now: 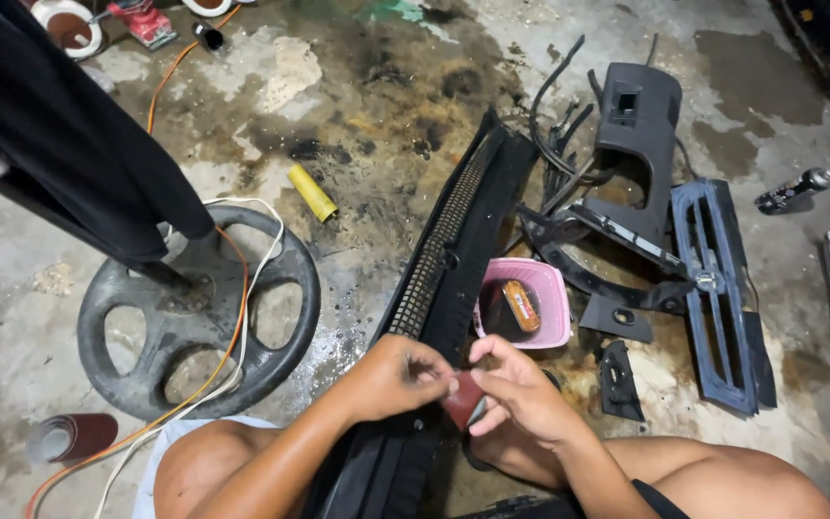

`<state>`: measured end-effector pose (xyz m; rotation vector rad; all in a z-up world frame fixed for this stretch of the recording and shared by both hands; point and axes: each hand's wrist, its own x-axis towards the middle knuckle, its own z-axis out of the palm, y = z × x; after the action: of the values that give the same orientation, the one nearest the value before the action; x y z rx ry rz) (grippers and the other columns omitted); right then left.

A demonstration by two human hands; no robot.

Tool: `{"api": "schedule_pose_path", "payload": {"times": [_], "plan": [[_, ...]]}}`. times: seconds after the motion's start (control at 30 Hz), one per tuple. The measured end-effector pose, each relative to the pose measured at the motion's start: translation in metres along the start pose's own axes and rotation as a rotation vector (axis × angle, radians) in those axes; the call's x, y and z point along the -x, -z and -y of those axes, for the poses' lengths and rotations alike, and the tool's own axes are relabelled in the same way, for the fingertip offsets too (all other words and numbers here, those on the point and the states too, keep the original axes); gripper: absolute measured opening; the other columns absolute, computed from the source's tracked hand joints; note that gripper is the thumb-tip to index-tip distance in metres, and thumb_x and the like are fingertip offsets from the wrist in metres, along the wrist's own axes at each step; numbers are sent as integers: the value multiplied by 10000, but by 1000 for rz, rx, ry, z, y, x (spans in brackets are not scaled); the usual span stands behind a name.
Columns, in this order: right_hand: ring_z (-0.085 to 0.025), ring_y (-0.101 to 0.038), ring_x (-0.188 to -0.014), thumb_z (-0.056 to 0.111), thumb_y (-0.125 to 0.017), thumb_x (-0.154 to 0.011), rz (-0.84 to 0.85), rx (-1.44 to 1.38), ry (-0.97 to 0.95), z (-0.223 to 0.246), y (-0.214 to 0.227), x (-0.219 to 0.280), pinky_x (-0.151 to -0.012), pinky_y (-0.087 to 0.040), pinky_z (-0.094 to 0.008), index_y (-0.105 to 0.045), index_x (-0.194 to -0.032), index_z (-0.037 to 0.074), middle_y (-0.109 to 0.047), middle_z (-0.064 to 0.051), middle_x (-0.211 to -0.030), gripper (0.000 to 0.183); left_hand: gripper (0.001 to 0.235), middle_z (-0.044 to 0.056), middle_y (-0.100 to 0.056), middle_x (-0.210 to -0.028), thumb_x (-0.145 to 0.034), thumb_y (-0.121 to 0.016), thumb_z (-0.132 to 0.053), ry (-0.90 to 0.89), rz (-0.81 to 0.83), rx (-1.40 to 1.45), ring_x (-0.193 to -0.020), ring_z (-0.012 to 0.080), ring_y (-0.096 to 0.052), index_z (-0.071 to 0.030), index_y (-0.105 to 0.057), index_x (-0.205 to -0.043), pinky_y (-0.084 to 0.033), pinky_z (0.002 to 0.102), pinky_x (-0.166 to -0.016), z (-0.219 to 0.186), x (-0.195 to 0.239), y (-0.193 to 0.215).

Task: Hand-sanding a long black plastic car trim piece using sandpaper and water to prep the surface.

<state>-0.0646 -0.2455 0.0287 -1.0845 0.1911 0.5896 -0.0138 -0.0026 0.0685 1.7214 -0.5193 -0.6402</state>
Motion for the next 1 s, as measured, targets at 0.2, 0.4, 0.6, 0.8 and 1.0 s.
{"api": "schedule_pose_path", "payload": {"times": [0.2,0.4,0.6,0.8,1.0], "plan": [[-157,-635,-742,144,-677,-938,-98,261,15,-1,-10,8,-724,-636,-369,-695,-1179,-19,-680,-103,-852,292,106,-8,-702,-662,-837,-780,-82,39,-135,76,-551,53,-523,6,-834,-861,-454,204,-517,17,-4,-1],[-152,-693,-672,10,-716,-919,-199,331,144,-14,-3,3,-664,-610,-277,-772,-916,-93,-754,-124,-813,117,123,22,-765,-716,-805,-784,-41,23,-212,84,-573,54,-590,8,-837,-906,-526,201,-540,23,-8,-3],[-181,-702,-545,0,-771,-882,-311,341,217,-22,0,-4,-524,-561,-249,-691,-692,-63,-702,-127,-628,216,168,57,-789,-787,-806,-719,9,-29,-204,115,-643,87,-656,39,-812,-943,-565,226,-592,26,-8,-6],[-173,-667,-543,-83,-748,-860,-260,268,349,-20,-8,-1,-505,-523,-250,-544,-648,5,-697,-140,-674,307,188,119,-778,-834,-821,-699,73,55,-171,297,-691,130,-708,101,-782,-987,-618,229,-602,32,-11,-9],[-210,-723,-554,-47,-737,-870,-226,321,310,-12,-8,0,-531,-607,-282,-613,-1049,-51,-722,-160,-685,218,218,89,-758,-781,-818,-722,12,92,-147,271,-584,90,-638,80,-799,-1010,-589,218,-543,25,-8,-4]]}}
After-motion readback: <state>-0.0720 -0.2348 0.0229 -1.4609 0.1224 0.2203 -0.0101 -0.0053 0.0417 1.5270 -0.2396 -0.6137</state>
